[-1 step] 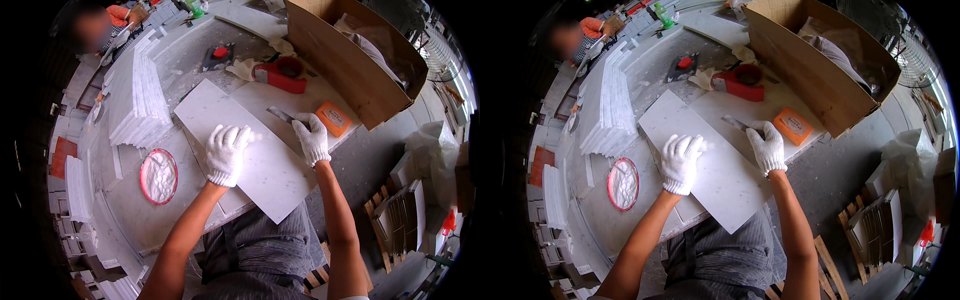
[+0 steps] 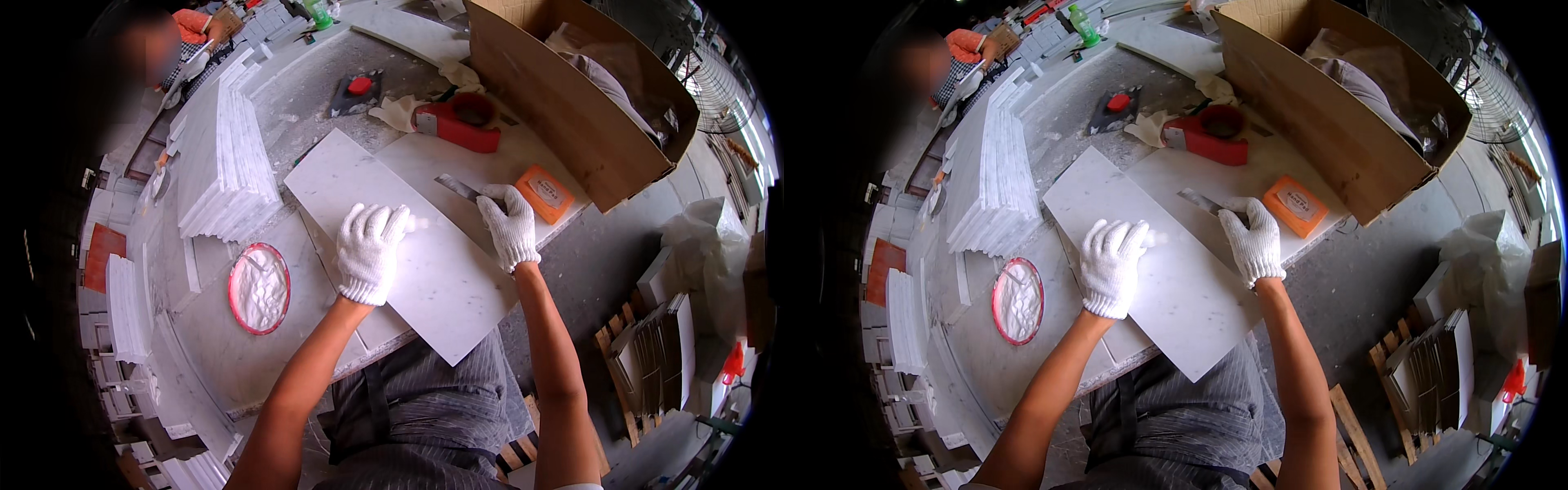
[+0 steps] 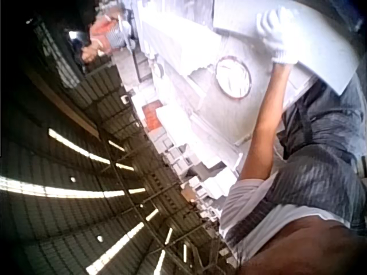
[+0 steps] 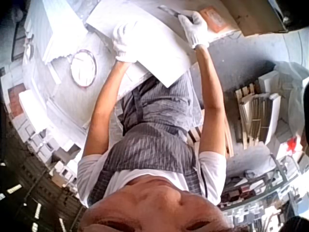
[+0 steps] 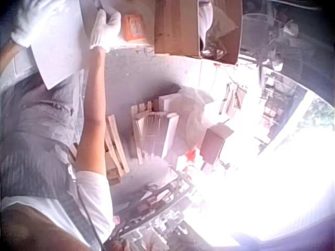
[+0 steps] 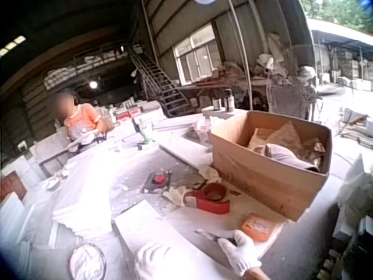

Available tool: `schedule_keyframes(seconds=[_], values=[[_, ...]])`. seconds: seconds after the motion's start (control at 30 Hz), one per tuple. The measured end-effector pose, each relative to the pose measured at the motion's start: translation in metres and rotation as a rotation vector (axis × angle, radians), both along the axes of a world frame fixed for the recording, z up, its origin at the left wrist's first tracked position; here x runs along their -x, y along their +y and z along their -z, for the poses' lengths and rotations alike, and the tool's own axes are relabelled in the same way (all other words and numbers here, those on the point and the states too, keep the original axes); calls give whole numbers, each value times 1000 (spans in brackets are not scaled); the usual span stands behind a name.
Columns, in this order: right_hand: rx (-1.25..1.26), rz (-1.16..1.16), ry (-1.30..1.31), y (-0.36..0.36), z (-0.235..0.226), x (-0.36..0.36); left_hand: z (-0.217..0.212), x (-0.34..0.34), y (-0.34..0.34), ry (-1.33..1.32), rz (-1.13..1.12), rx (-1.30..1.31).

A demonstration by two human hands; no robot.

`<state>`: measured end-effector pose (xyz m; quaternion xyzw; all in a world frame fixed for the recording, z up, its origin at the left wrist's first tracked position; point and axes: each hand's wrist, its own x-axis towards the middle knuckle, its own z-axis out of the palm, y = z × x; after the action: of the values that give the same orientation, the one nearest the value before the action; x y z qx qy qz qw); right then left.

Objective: The person applies a white paste to the edges of rectangular plaster panels using a small metal spatula, then smooths the edges with a sanding block. The person repeats this process on multiple panels, stacking finished pieces on the table.

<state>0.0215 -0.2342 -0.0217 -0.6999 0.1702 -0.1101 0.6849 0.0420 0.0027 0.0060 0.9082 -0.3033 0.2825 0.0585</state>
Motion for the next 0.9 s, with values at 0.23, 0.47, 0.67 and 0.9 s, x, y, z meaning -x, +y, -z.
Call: schedule_keyframes(seconds=[0.23, 0.47, 0.67, 0.9], values=[[5, -11, 4, -1, 2, -1, -7, -1, -5, -63, 25, -18], [18, -15, 8, -1, 2, -1, -8, 0, -7, -103, 53, -38], [17, -9, 16, 0, 0, 0, -7, 1, -6, -26, 29, -80], [2, -14, 12, 0, 0, 0, -9, 1, -5, -14, 39, -85]])
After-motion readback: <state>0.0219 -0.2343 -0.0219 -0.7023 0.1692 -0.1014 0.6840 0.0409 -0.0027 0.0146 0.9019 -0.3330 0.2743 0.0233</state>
